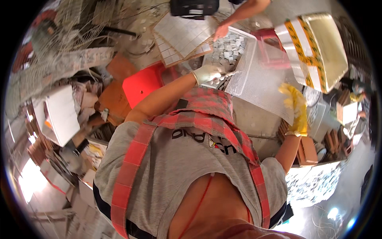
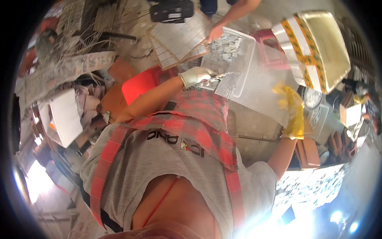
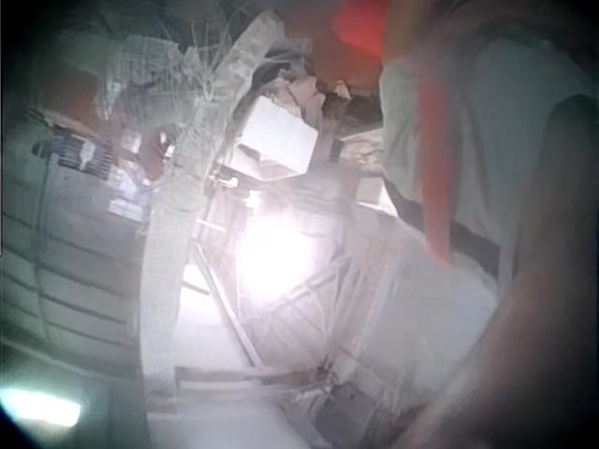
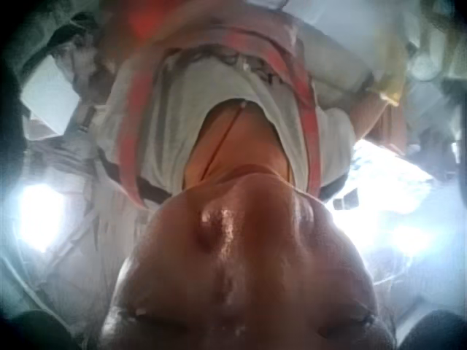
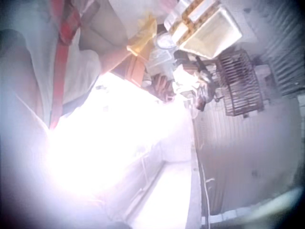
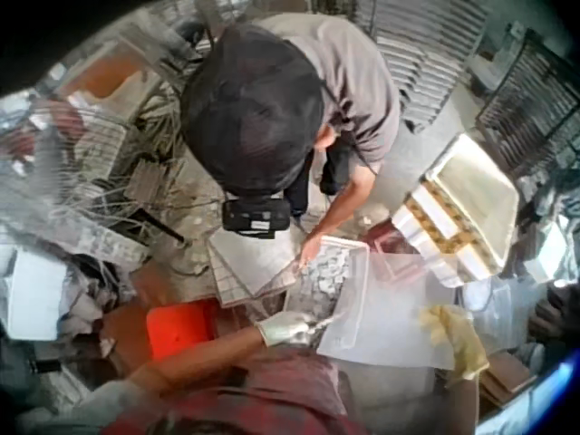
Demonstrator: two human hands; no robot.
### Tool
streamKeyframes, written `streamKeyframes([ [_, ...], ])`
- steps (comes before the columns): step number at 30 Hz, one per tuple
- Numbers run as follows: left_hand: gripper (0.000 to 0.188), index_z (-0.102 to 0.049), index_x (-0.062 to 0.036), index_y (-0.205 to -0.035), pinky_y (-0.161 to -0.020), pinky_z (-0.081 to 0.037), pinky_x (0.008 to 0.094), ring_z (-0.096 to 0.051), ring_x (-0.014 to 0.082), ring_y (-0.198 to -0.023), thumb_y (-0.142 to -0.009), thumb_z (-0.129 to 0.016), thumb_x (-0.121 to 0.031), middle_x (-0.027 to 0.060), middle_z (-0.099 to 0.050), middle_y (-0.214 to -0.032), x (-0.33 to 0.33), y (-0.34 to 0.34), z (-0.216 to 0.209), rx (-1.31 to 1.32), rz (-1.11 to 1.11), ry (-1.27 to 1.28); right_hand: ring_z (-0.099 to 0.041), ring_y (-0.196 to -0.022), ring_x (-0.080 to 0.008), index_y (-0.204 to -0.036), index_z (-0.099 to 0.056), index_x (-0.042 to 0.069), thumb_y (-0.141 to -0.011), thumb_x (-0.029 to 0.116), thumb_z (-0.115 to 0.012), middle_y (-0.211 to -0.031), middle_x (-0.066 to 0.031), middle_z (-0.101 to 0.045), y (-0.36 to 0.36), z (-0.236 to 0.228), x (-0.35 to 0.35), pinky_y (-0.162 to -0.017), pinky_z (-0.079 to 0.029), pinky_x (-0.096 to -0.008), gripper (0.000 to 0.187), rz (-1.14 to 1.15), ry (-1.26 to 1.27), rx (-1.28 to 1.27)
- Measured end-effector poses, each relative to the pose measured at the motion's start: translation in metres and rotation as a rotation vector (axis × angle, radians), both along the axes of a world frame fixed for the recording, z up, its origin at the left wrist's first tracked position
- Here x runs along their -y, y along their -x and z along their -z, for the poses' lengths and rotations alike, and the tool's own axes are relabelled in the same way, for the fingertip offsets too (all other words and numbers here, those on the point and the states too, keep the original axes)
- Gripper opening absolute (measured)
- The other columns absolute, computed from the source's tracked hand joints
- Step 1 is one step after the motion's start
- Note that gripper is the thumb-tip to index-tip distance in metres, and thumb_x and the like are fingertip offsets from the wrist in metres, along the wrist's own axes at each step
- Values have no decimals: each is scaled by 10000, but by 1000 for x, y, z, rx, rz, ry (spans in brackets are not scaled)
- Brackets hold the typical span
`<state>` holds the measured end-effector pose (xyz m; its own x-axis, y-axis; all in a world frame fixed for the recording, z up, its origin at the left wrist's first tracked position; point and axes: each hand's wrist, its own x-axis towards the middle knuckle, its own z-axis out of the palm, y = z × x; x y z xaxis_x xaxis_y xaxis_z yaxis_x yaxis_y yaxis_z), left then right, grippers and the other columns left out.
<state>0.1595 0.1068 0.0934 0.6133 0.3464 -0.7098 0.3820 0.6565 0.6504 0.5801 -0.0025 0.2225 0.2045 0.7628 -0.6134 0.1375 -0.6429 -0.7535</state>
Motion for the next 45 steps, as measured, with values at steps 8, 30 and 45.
streamKeyframes([
  [8, 436, -683, -96, -1347, -501, -410, 220, -527, 79, -635, -955, -500, -153, 1, -629, -827, 52, 121, 38, -100, -329, 123, -695, -840, -90, -1191, -742, 4, -1027, 345, -500, -1141, -111, -772, 119, 37, -77, -684, -521, -185, 449, -224, 155, -114],
  [30, 401, -656, -92, -1342, -645, -544, 293, -680, 135, -821, -969, -531, -169, 32, -717, -1096, 18, 278, 190, -508, -768, -95, -744, -939, -239, -1216, -700, -26, -1090, 141, -409, -1113, -164, -758, 321, 303, -271, -859, -585, -337, 358, -445, -50, -422],
  [45, 379, -669, -69, -1323, -592, -541, 288, -704, 139, -803, -977, -576, -194, 58, -737, -1121, -26, 289, 222, -546, -876, -158, -743, -989, -294, -1271, -636, -77, -1072, 178, -446, -1109, -226, -748, 345, 338, -314, -865, -609, -344, 375, -482, -31, -387],
])
